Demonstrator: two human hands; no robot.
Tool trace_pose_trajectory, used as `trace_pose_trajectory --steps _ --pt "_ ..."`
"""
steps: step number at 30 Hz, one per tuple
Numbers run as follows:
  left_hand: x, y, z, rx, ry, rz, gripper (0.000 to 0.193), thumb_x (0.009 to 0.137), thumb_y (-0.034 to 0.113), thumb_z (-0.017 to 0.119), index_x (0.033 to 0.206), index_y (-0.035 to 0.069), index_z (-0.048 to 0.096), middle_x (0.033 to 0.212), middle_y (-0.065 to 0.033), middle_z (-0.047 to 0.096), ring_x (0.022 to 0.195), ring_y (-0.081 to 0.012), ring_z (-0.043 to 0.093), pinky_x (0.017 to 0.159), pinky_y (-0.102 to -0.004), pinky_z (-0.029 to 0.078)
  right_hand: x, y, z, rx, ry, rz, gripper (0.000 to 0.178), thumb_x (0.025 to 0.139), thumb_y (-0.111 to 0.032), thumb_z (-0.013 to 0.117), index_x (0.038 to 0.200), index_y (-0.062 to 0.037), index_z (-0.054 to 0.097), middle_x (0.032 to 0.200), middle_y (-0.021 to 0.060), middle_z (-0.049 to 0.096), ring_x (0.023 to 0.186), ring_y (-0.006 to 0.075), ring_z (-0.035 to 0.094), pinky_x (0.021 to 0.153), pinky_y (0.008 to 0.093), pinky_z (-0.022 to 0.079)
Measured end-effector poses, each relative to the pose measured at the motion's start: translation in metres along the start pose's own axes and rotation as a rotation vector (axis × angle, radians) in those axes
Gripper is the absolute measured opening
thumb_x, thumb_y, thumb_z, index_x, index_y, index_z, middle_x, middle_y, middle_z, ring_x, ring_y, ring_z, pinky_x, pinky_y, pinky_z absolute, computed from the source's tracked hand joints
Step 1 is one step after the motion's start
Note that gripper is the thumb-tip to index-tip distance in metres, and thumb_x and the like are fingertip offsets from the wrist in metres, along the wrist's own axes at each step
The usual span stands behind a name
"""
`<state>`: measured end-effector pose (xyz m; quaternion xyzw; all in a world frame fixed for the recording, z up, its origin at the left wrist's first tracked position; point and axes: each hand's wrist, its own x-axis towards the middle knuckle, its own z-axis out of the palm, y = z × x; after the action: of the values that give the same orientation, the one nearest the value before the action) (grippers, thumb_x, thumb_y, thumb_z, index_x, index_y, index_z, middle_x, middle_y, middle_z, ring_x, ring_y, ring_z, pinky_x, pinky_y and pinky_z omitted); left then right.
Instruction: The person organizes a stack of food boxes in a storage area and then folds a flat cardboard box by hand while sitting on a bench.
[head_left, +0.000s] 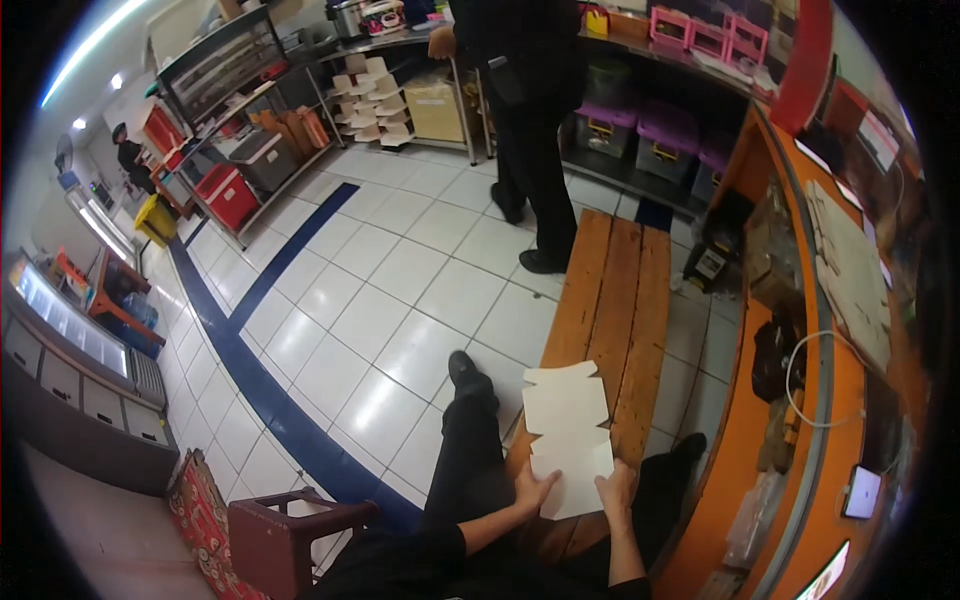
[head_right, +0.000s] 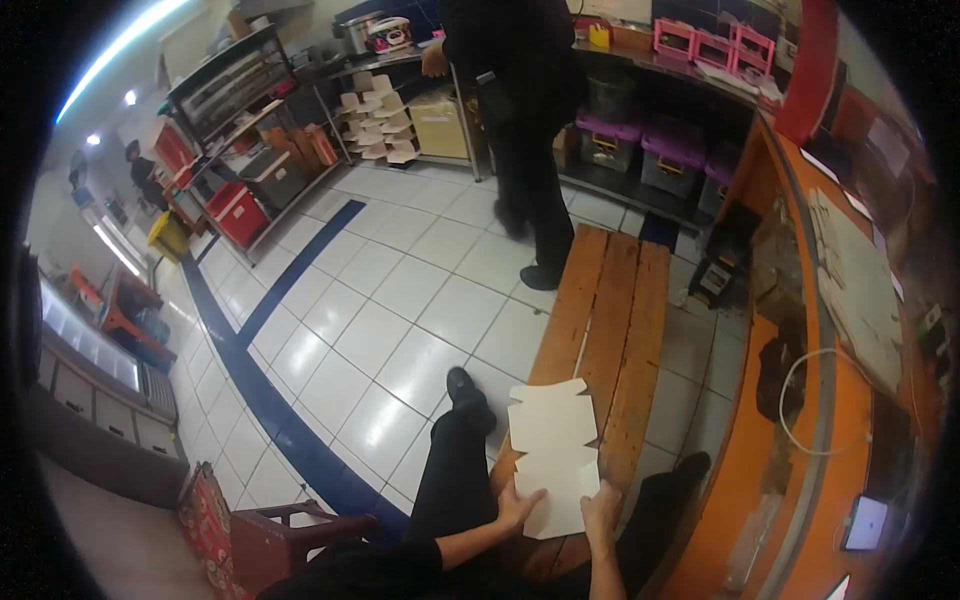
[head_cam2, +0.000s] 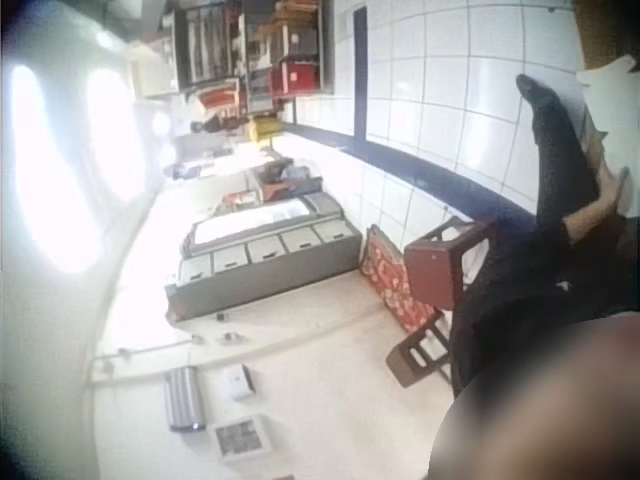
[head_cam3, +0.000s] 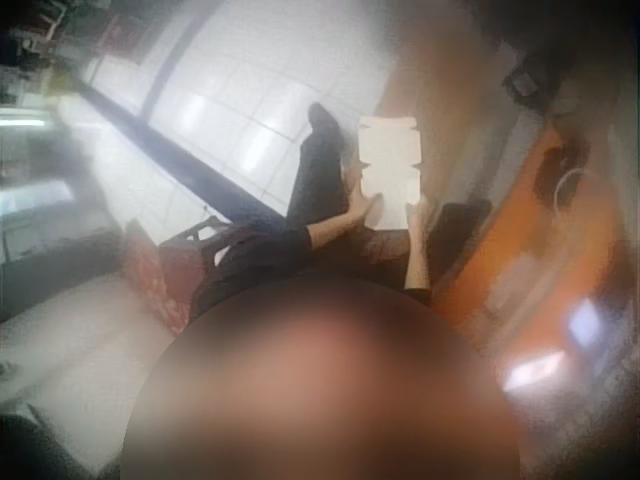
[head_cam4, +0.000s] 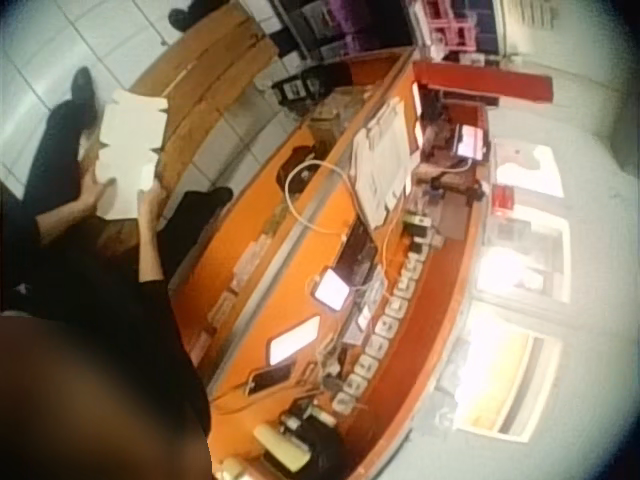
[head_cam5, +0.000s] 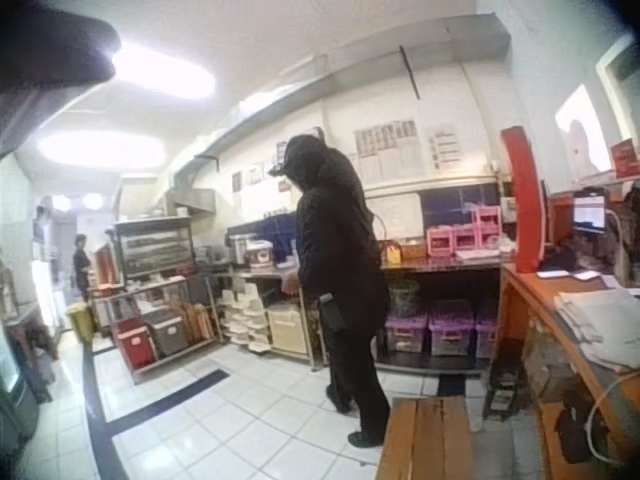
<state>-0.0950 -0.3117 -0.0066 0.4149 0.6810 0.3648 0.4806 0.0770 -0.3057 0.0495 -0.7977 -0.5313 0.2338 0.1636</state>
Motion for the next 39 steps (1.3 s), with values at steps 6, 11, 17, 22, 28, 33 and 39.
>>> trace_pose_trajectory --steps 6,11,17,22,28,33,39 --pt "0.001 -0.006 0.01 -0.037 -0.014 -0.036 0.059 0.072 0.027 0.072 0.117 0.003 0.043 0.106 -0.0196 0.059 0.099 -0.0329 0.058 0.085 -0.0402 0.046 0.016 0.009 0.002 0.035 0.077 -0.055 0.021 0.063 -0.01 0.069 0.079 0.0029 0.062 0.078 0.0218 0.064 0.078 0.0373 0.062 0.071 0.0414 0.049" --pt "-0.005 0.01 0.007 -0.025 -0.022 -0.058 0.06 0.073 0.028 0.071 0.118 0.003 0.042 0.108 -0.0202 0.058 0.101 -0.0332 0.057 0.086 -0.0407 0.045 0.025 0.017 0.003 -0.005 0.039 -0.077 0.023 0.06 -0.011 0.068 0.078 0.003 0.061 0.077 0.0216 0.063 0.077 0.0381 0.062 0.069 0.0408 0.049" --pt "-0.007 0.011 0.007 -0.043 -0.022 -0.056 0.057 0.075 0.027 0.07 0.116 0.001 0.042 0.106 -0.0212 0.058 0.1 -0.0333 0.058 0.084 -0.0403 0.045 0.023 -0.018 -0.023 0.019 -0.084 0.043 0.026 0.057 -0.01 0.068 0.079 0.0024 0.061 0.079 0.02 0.063 0.08 0.0371 0.061 0.071 0.0414 0.048" --pt "-0.008 0.015 0.012 -0.059 0.024 -0.016 0.051 0.076 0.024 0.069 0.114 0.001 0.043 0.103 -0.0199 0.059 0.098 -0.0313 0.059 0.084 -0.039 0.046 0.02 -0.027 0.005 -0.173 0.071 0.044 0.014 0.069 -0.004 0.057 0.082 0.0026 0.059 0.084 0.0205 0.062 0.082 0.0385 0.059 0.071 0.043 0.048" --pt "-0.011 0.008 0.02 -0.142 0.08 0.003 0.052 0.076 0.022 0.07 0.114 -0.001 0.043 0.1 -0.0153 0.06 0.092 -0.0234 0.059 0.082 -0.0347 0.046 0.009 -0.042 0.04 -0.505 0.064 0.003 0.014 0.083 -0.008 0.049 0.095 -0.0056 0.056 0.101 0.0135 0.057 0.095 0.0294 0.058 0.067 0.0407 0.053" --pt "-0.009 0.002 0.019 -0.36 0.062 -0.112 0.045 0.078 0.016 0.068 0.113 0.0 0.045 0.103 -0.0122 0.059 0.094 -0.0205 0.057 0.084 -0.0338 0.045 -0.002 -0.052 0.06 -0.732 0.172 -0.11 0.005 0.08 -0.013 0.051 0.083 -0.0089 0.053 0.082 0.008 0.051 0.082 0.0231 0.055 0.065 0.0349 0.053" --pt "-0.008 0.009 0.015 -0.728 0.006 -0.377 0.037 0.08 0.016 0.064 0.111 0.001 0.051 0.106 -0.008 0.059 0.097 -0.0179 0.054 0.086 -0.0312 0.042 -0.005 -0.047 0.079 -1.099 0.314 -0.193 0.01 0.078 -0.019 0.05 0.077 -0.0092 0.052 0.075 0.0055 0.045 0.075 0.0237 0.051 0.06 0.0371 0.054"
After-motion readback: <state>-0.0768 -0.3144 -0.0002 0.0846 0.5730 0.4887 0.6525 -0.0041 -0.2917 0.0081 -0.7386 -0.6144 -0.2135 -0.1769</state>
